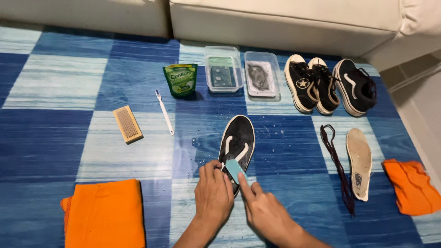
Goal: The person scrubs a black sneaker with a blue brush, repeatedly dipping it into a container of soapy water. They focus on the upper fabric and the white side stripe, then briefly scrub the sole before the clip ends.
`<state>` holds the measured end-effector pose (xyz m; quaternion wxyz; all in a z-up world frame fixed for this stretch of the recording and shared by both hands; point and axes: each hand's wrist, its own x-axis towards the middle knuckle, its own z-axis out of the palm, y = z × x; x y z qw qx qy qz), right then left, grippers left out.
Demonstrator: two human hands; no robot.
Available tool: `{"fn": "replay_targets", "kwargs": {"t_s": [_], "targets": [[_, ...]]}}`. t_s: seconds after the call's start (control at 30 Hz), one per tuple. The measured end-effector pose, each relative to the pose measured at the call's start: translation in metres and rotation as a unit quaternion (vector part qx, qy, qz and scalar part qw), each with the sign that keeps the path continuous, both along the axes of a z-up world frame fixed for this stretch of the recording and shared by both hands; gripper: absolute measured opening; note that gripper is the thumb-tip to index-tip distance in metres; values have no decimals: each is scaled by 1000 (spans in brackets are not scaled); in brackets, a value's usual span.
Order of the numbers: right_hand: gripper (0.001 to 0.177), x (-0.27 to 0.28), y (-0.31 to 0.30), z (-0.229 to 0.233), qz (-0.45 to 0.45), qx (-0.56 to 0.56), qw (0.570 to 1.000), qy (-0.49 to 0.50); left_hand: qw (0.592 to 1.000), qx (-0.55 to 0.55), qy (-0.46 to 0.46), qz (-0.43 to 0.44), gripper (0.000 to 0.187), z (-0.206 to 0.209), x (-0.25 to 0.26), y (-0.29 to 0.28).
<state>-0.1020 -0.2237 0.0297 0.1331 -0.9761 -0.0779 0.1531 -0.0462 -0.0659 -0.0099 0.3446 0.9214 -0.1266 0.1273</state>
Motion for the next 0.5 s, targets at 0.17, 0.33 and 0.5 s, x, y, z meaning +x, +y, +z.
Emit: {"fn": "replay_targets", "kwargs": {"t_s": [0.17,0.33,0.5], "targets": [[72,57,-8,-6,-11,-11,999,-47,1000,-3,-1,-17,19,4,-2,3],[72,42,4,-14,-13,-54,995,-83,999,-36,-3,-27,12,12,-4,4],[76,12,8,6,-36,-36,999,8,997,34,-57,-42,42,6,-2,3]]}}
